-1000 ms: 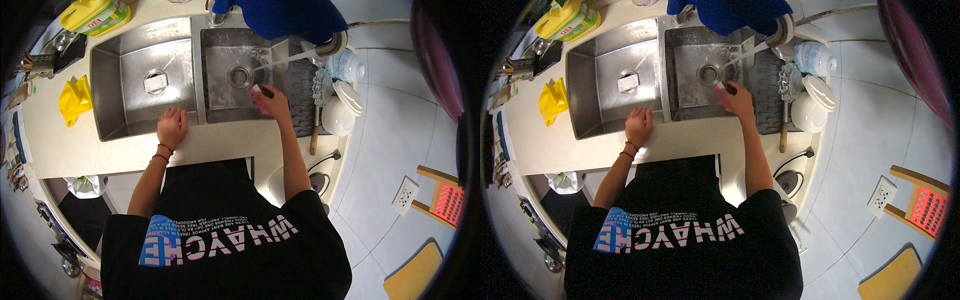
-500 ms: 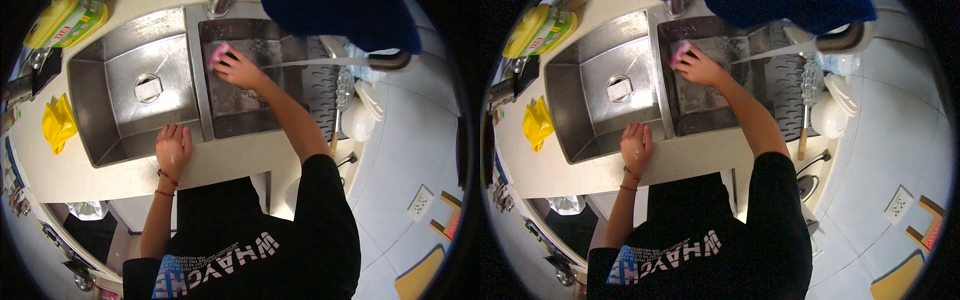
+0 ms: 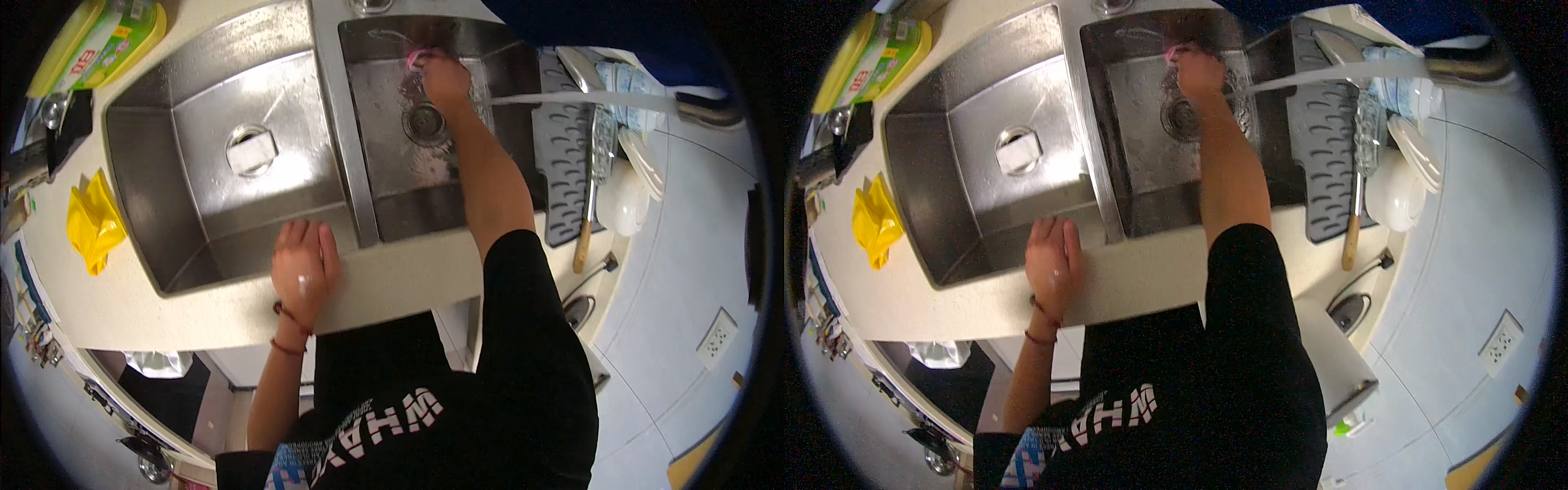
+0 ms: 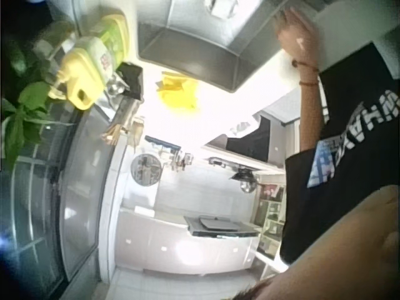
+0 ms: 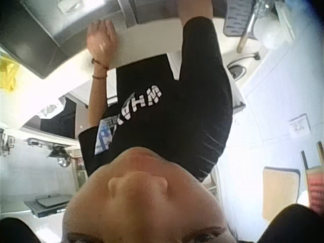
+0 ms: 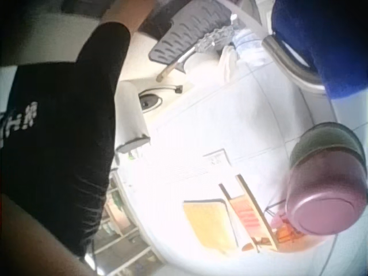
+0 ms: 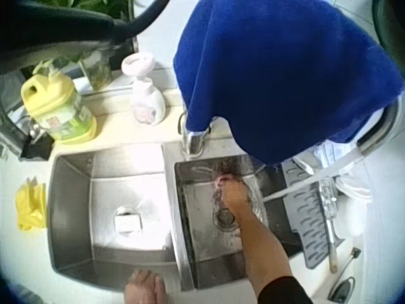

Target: The person scrubs a stainless steel double-basin kitchen sink with a pink sponge under running water, then rinses the sponge. They wipe the sink and countertop with a blue cloth, remove the drain stopper, and clean around the drain before replacing it and drying the sink with the cloth.

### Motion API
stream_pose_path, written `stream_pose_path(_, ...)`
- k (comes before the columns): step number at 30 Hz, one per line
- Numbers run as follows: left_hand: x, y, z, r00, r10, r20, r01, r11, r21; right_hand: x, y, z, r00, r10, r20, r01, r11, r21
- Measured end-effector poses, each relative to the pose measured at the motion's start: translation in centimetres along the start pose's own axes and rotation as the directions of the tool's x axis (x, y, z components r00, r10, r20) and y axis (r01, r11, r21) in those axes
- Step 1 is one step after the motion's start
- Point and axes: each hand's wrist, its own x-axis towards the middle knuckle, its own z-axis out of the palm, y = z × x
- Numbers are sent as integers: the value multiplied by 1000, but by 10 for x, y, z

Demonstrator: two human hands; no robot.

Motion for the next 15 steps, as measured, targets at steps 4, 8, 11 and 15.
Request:
stream_pose_path(4,-3,2,3,999,6,-35,-7,1000,-12,-45,0,4,513,858,-23,-505,324,800)
stream_pose_path(8,-5,4,0,1000,2,-26,-2,1000,-11,-111,16,-10,357,552,754,-227,-732,643)
stream_pose_path(11,-3,0,4,997,53,-58,-54,999,-8,-125,26,-20,553,342,760,-94,-880,465)
stream_pose_path(15,-3,-2,5,998,53,-28,-53,999,-1,-115,12,-45,655,266,707,-78,-907,414)
